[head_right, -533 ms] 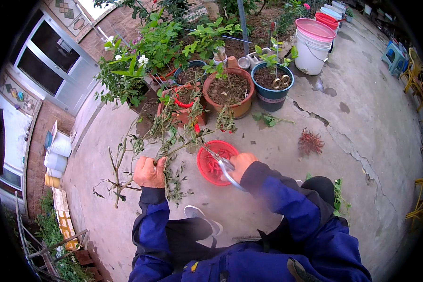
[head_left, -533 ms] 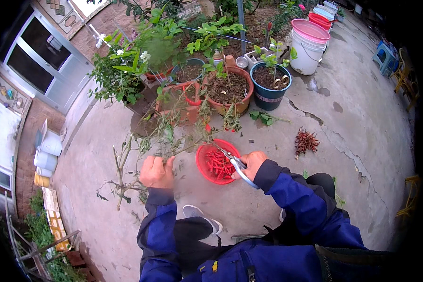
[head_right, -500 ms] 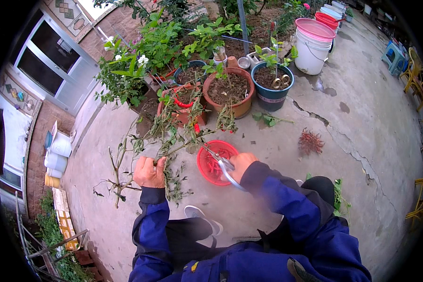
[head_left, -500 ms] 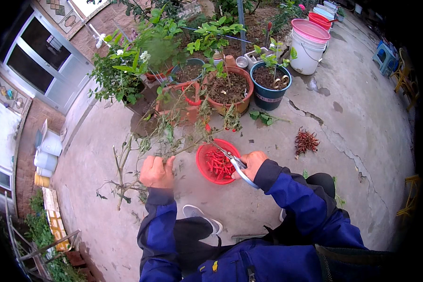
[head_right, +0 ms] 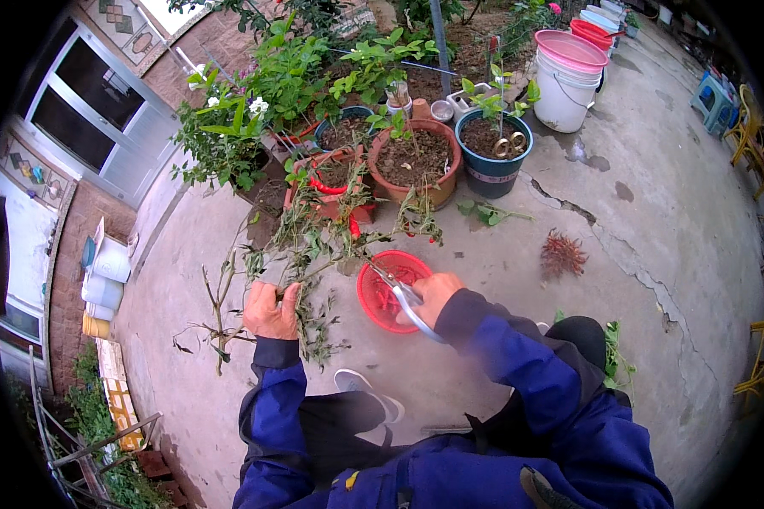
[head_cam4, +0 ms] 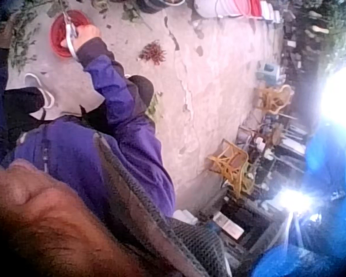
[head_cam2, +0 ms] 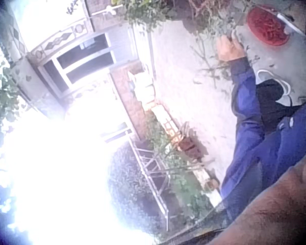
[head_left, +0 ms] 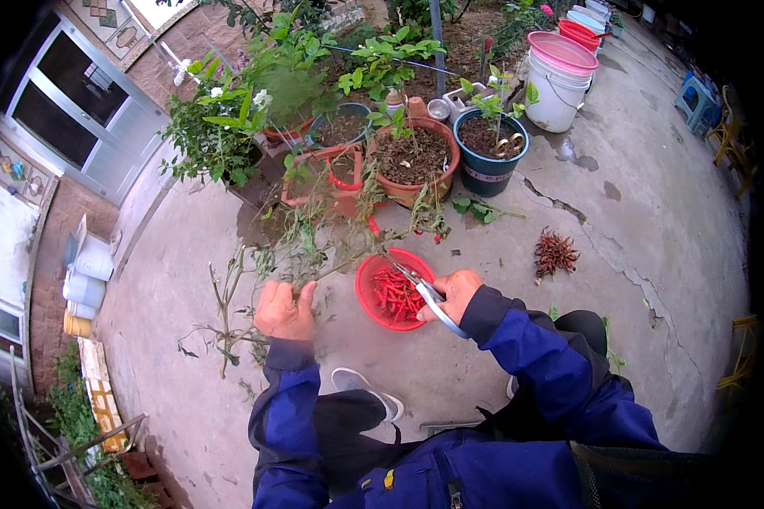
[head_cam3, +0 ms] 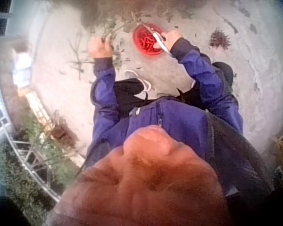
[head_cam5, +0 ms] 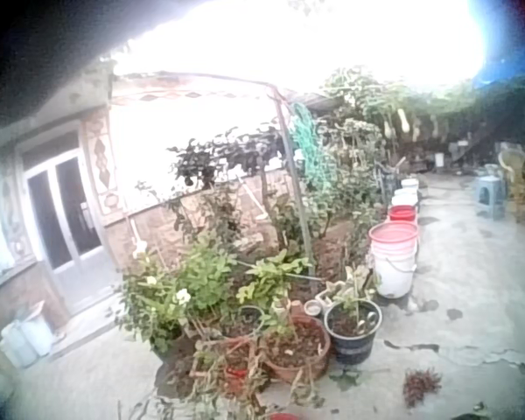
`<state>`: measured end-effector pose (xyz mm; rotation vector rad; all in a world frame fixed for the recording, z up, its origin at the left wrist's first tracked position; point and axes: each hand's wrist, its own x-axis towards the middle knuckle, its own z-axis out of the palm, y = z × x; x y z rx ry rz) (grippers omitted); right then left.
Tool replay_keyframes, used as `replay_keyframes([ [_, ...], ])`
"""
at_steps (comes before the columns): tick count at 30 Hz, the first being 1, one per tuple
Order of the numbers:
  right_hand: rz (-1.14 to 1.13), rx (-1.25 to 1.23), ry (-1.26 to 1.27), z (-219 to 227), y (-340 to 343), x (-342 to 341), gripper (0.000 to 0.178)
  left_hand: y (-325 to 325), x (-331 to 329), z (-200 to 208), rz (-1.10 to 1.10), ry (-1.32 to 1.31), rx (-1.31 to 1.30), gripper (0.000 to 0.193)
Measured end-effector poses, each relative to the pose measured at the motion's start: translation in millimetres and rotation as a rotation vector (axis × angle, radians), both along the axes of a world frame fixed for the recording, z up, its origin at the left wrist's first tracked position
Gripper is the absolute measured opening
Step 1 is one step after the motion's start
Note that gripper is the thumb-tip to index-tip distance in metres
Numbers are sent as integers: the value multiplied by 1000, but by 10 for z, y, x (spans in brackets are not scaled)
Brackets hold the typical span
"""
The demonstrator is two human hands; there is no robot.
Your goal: The person sits on a stool in a patio area and uses scissors to trim red chilies from dried stems. They place the cut chilies into a red plastic basket. Later, they handle dried chilies by hand, removing stems and placing them into the basket.
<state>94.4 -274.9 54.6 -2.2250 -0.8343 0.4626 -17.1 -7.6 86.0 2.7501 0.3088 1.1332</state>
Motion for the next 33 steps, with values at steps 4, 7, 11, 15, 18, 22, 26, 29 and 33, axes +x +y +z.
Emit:
replay_keyframes([
  [4,-20,-33,-73,81,13,-54,37,23,-18,-9,17,-8,-39,31],
  [7,-153,96,-342,62,7,-148,29,109,-20,-68,-23,-32,-72,32],
  [11,-211,142,-409,116,26,-153,26,150,-15,-114,-102,-4,-242,31],
  [15,-192,160,-443,155,19,-159,23,143,-20,-109,-130,30,-374,29],
  [18,-184,158,-445,130,13,-152,24,133,-24,-98,-131,51,-402,29],
  [22,-130,115,-381,52,-23,-126,27,65,-3,-44,-134,50,-359,29],
  [26,-32,122,-49,154,1,-129,38,134,-22,-112,-133,62,-326,28],
  [29,-11,183,70,159,10,-131,41,126,-32,-106,-123,70,-329,28],
  [33,5,174,140,151,11,-118,42,103,-33,-85,-117,59,-333,29],
])
